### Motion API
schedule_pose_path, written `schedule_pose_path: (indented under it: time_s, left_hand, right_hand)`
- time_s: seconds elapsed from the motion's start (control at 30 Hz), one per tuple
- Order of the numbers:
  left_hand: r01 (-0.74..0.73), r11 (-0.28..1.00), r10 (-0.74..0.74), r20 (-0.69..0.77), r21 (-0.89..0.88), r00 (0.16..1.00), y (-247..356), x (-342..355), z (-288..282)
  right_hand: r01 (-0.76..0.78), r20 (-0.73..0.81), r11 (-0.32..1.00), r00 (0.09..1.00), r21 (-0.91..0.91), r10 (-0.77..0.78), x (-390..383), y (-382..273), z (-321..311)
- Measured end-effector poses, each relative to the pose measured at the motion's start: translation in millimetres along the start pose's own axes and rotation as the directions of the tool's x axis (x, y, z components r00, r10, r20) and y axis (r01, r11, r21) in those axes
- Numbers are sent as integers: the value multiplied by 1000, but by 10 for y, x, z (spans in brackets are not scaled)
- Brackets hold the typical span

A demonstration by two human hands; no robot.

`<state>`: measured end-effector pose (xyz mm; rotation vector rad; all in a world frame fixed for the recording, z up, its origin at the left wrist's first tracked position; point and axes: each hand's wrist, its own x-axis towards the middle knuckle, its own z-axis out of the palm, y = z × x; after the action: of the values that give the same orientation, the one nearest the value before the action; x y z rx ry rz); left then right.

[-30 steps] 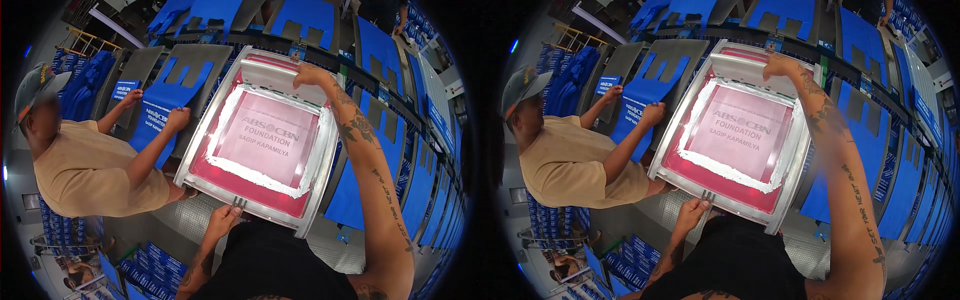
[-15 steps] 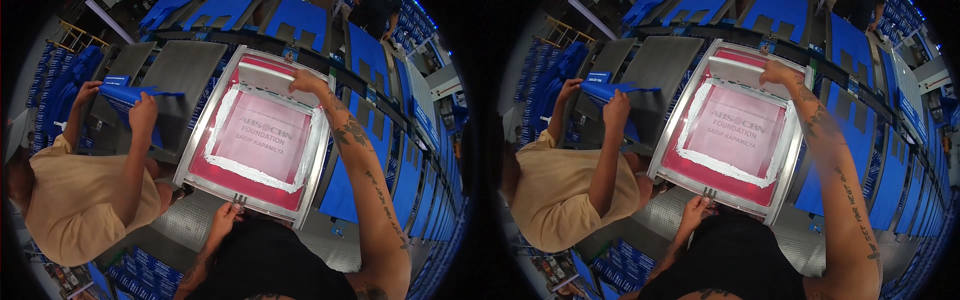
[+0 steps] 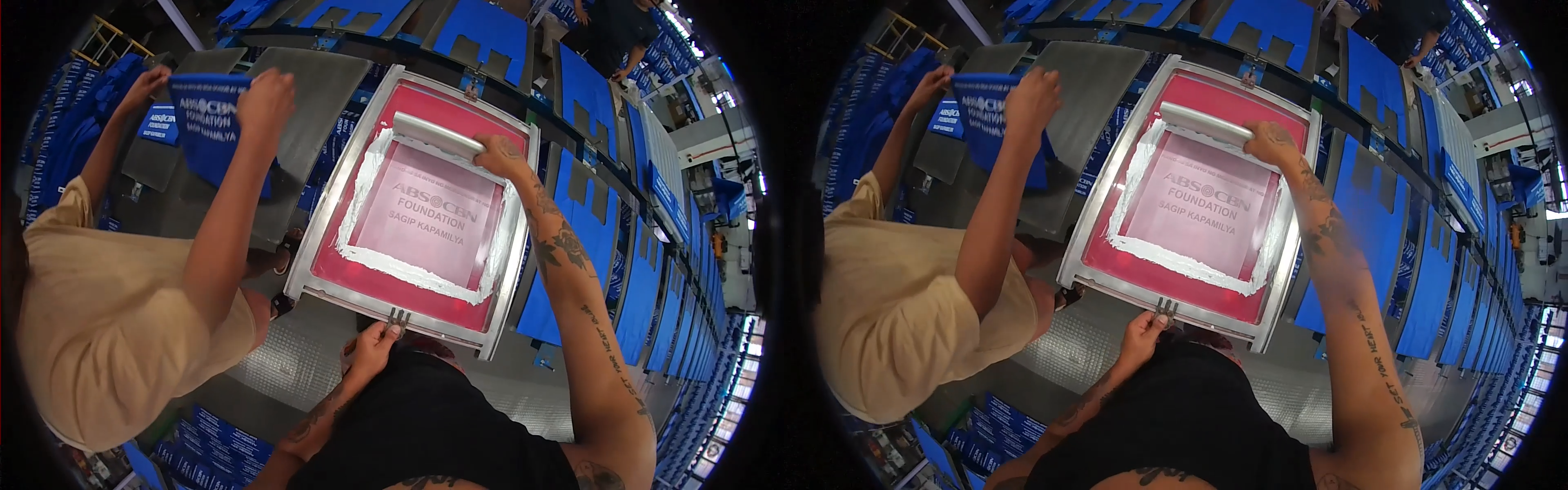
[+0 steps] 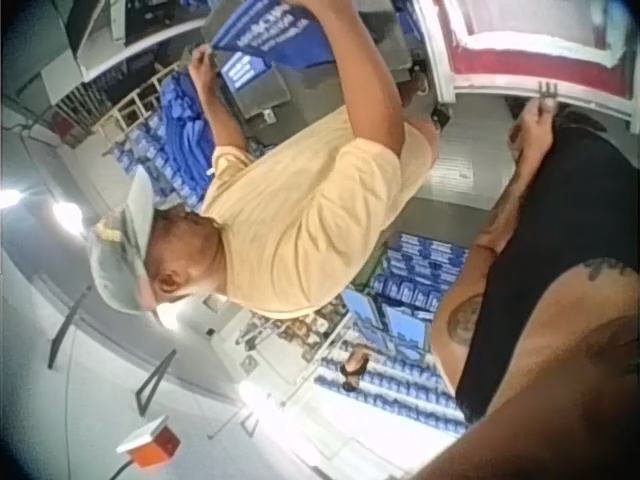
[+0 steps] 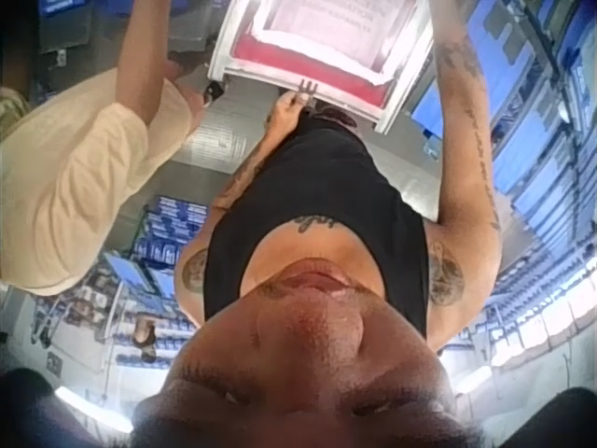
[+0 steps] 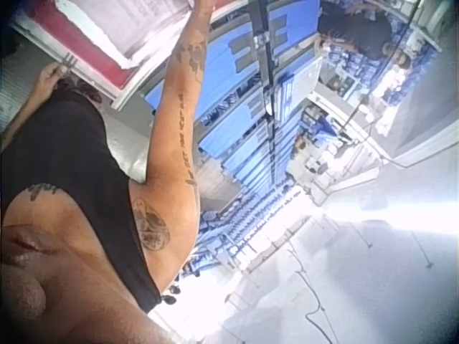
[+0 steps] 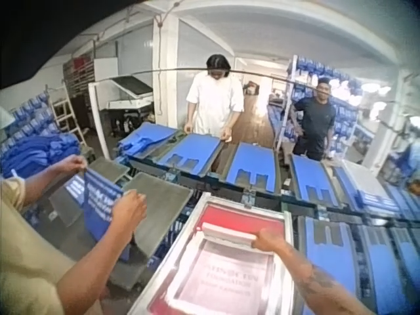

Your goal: Applying white ink to blue garments using a manual screen printing press and squeegee.

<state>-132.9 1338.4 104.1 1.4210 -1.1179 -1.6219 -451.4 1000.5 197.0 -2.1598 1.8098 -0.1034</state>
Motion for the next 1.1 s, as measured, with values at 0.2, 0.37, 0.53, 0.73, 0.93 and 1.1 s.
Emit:
schedule_pose_path:
  time_s: [0.2, 0.37, 0.53, 0.73, 0.93, 1.1]
  left_hand:
    - [-105, 994, 107, 54, -41, 993, -194, 65, -37]
    - [-125, 982, 142, 119, -140, 983, -290, 129, -53]
    - [-61, 998, 58, 259, 4, 964, -223, 123, -207]
    - [-36, 998, 23, 256, 46, 966, -188, 133, -218]
    - [-170, 835, 107, 149, 523, 983, 804, 572, -956]
    - [-90, 514, 397, -144, 853, 907, 848, 1393, -1358]
  right_hand:
    - [-78, -33, 997, 996, 9, 78, -522, -353, 190]
    - [24, -116, 999, 993, -41, -29, -1351, -960, 481]
    - [-11, -142, 994, 990, -107, -5, -2480, -1856, 928]
    - [-140, -187, 983, 969, 121, 161, -2425, -1673, 616]
    - [-530, 90, 546, 766, 649, 636, -2327, -663, -2]
    - [-188, 335, -287, 686, 939, 646, -2589, 135, 668]
